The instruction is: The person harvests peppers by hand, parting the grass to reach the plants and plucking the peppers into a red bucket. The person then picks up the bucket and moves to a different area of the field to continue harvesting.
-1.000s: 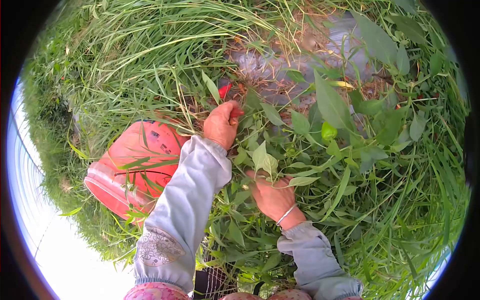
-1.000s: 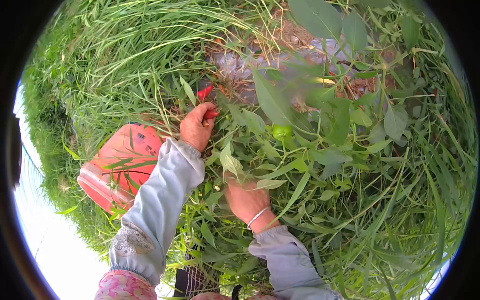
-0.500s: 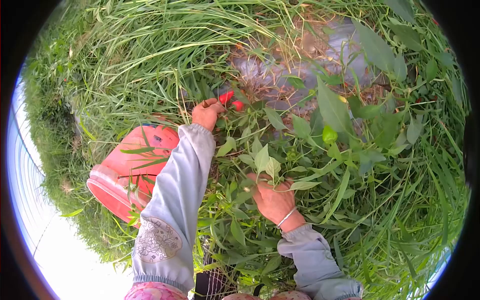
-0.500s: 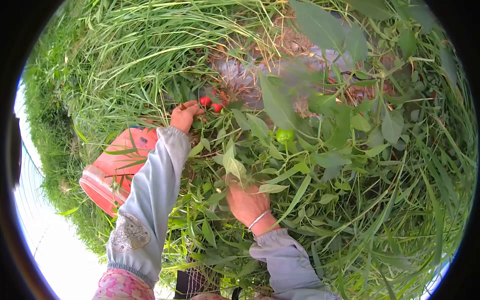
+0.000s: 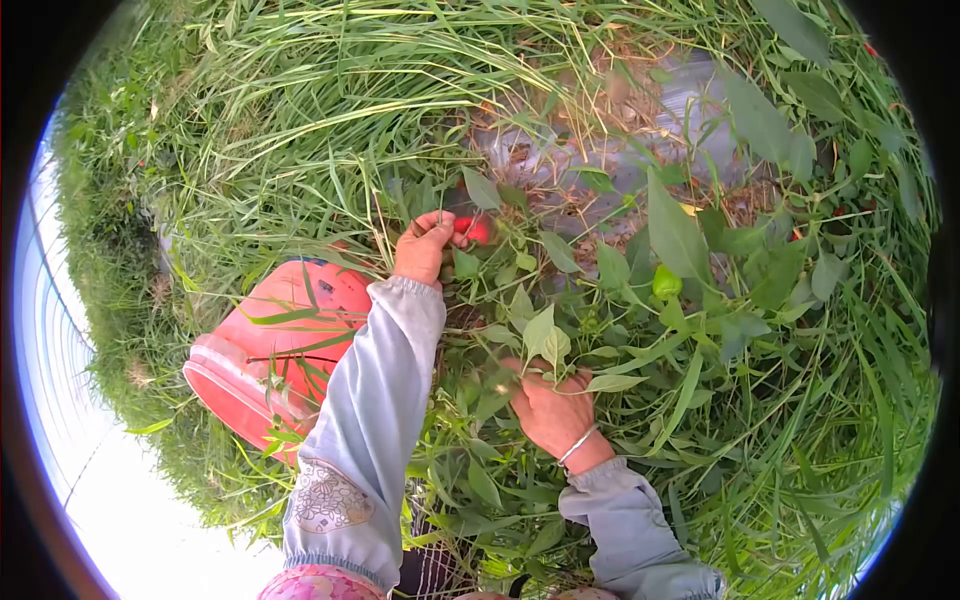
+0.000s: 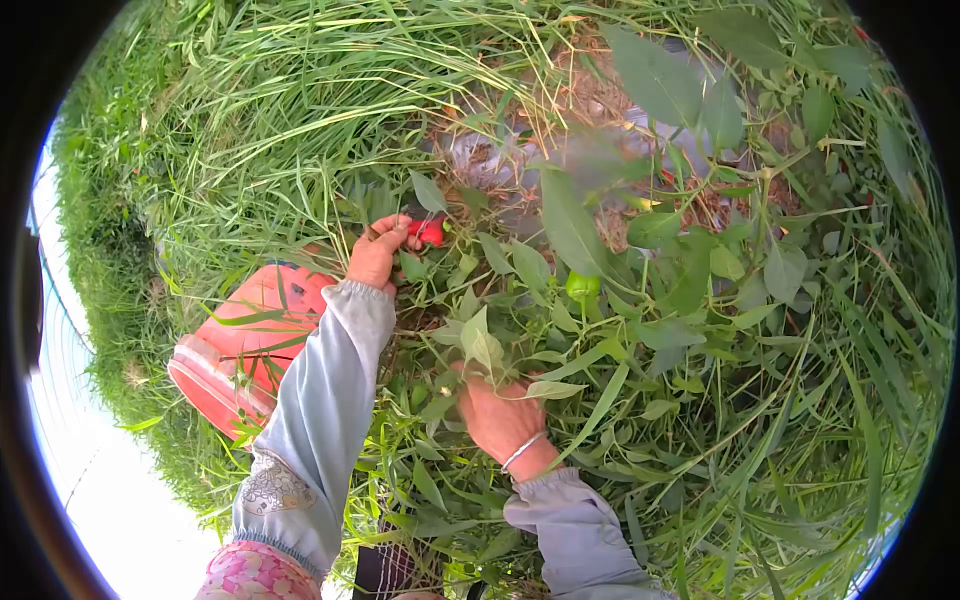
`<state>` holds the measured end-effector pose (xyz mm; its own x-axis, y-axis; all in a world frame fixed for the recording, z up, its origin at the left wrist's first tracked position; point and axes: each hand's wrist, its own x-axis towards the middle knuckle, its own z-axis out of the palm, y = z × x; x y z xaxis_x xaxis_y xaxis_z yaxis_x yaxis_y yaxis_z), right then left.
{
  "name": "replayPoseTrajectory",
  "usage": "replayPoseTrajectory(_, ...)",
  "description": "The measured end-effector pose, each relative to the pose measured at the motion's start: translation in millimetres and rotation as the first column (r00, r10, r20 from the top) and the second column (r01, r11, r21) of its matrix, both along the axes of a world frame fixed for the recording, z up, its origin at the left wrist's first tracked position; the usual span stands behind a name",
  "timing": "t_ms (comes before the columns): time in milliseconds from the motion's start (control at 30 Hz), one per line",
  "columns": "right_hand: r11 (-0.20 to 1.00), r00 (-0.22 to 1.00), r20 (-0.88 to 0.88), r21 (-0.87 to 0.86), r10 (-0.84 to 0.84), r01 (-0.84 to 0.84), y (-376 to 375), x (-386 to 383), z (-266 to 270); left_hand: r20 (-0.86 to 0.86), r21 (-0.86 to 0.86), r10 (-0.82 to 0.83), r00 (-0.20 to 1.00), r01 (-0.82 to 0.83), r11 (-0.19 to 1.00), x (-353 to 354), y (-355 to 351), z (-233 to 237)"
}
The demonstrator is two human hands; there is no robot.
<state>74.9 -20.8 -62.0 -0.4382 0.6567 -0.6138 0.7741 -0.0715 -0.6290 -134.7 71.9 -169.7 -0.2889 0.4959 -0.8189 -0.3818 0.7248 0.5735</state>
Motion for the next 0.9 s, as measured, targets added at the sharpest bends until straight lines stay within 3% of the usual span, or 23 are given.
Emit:
replayPoseTrajectory(133,0.999,0.998,-0.040,-0.021,-0.048,0.048,-0.5,0.9,0.1,-0.102,-0.055,-0.101,0.990,0.096,0.994,13.4,-17.1,44.5)
replayPoseTrajectory(233,0.994,0.991,-0.085,0.007,-0.106,0.107,2.2,3.4,0.4,-0.045,0.068,-0.120,0.992,0.123,0.990,27.7,-25.9,80.0)
replayPoseTrajectory(333,0.995,0.991,-0.091,0.007,-0.094,0.095,11.2,4.2,3.7,-0.120,0.180,-0.140,0.983,0.160,0.971,33.5,-34.7,95.5)
replayPoseTrajectory(433,0.851,0.806,-0.284,-0.255,-0.520,0.460,12.4,6.3,-0.4,-0.155,0.204,-0.202,0.967,0.231,0.951,39.1,-44.1,117.2)
replayPoseTrajectory(467,0.799,0.731,-0.325,-0.194,-0.600,0.569,16.2,6.1,-1.0,-0.154,0.186,-0.226,0.962,0.252,0.950,36.1,-49.4,121.8)
replayPoseTrajectory(500,0.738,0.632,-0.388,-0.268,-0.671,0.619,22.1,7.1,1.1,-0.152,0.169,-0.250,0.956,0.274,0.947,35.8,-54.3,125.0)
replayPoseTrajectory(533,0.714,0.592,-0.400,-0.359,-0.699,0.601,27.7,10.5,7.2,-0.123,0.305,-0.117,0.986,0.149,0.941,40.4,-65.4,117.3)
replayPoseTrajectory(567,0.686,0.551,-0.409,-0.448,-0.728,0.574,34.5,12.5,15.3,-0.227,0.320,-0.209,0.951,0.275,0.907,40.9,-70.8,114.4)
replayPoseTrajectory(667,0.860,0.713,-0.491,-0.190,-0.502,0.474,20.5,12.7,3.1,-0.545,0.273,-0.402,0.736,0.609,0.744,48.7,-78.0,119.5)
replayPoseTrajectory(767,0.813,0.669,-0.467,-0.263,-0.578,0.519,35.5,6.7,22.7,-0.821,0.106,-0.423,0.384,0.830,0.547,66.7,-82.2,130.7)
replayPoseTrajectory(800,0.819,0.643,-0.511,-0.300,-0.571,0.489,34.4,9.3,18.9,-0.827,0.079,-0.467,0.313,0.887,0.456,73.5,-71.7,138.7)
replayPoseTrajectory(900,0.609,0.329,-0.513,-0.647,-0.793,0.458,20.7,6.8,5.9,-0.859,-0.172,-0.510,0.048,0.911,0.376,84.5,-82.9,142.7)
